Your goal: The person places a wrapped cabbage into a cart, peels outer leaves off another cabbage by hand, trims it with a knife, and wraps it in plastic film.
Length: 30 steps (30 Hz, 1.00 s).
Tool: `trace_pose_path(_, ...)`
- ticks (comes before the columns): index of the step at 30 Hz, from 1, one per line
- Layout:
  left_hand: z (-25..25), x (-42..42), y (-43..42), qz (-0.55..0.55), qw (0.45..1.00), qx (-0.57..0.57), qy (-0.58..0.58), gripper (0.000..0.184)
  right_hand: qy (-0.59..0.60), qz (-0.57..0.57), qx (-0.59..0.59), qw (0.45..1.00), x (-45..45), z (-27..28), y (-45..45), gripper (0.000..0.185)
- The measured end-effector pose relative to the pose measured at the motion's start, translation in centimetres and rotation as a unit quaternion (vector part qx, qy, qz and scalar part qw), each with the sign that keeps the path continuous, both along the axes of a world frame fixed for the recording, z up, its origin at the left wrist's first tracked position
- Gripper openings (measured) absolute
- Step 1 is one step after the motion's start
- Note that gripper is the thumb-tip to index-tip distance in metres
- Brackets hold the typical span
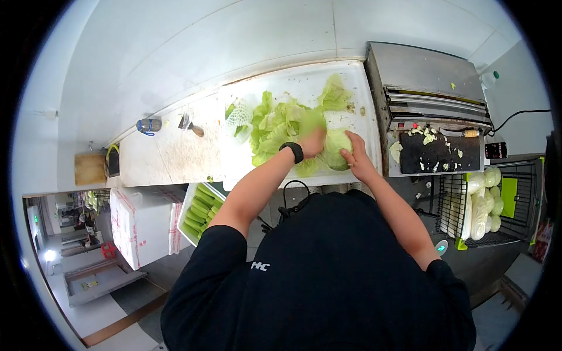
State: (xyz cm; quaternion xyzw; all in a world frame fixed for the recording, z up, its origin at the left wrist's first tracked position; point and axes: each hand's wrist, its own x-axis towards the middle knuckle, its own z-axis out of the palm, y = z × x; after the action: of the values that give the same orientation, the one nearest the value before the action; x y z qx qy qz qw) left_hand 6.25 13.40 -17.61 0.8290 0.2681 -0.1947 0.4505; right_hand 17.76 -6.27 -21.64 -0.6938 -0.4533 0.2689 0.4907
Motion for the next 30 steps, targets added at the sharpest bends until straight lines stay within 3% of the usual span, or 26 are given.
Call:
trace_pose_path(7,-7.7,-2.7,0.1,0.044,0.983,-0.022,-0.175,0.047,0.03,-0.007,0.001,1.0,1.0,0.0,-0.2,0.06)
trace_pose_path(9,-9.1,-2.2,-0.1,0.184,0.946,-0.2,-0.176,0.04,0.064,-0.017,0.004,0.998,1.8,0.1,0.1,0.059)
trace_pose_path(10,-7.9,-2.3,-0.6,0.183,0.946,-0.204,-0.174,0.04,0.052,-0.012,-0.001,0.999,1.6,0.4,0.0,0.059)
trace_pose_path(12,-3.3,-1.8,-1.2,0.306,0.883,-0.348,-0.077,0.03,0.039,-0.003,-0.008,0.999,1.5,0.5,-0.1,0.059)
trace_pose_path(15,-2.0,-1.8,-1.7,0.313,0.899,-0.3,-0.06,0.024,0.002,0.003,-0.003,1.0,0.7,0.0,-0.1,0.058)
trace_pose_path(22,-3.9,-2.5,-1.0,0.275,0.894,-0.341,-0.097,0.027,0.021,-0.004,0.013,1.0,1.2,-0.3,-0.3,0.058)
trace_pose_path(25,-3.8,-2.0,-0.3,0.255,0.897,-0.354,-0.072,0.036,0.025,0.005,0.01,1.0,1.1,-0.2,-0.3,0.059)
trace_pose_path(30,-0.6,-0.5,0.5,0.093,0.969,-0.226,0.024,0.058,0.032,0.007,0.016,0.999,1.2,-0.4,-0.3,0.058)
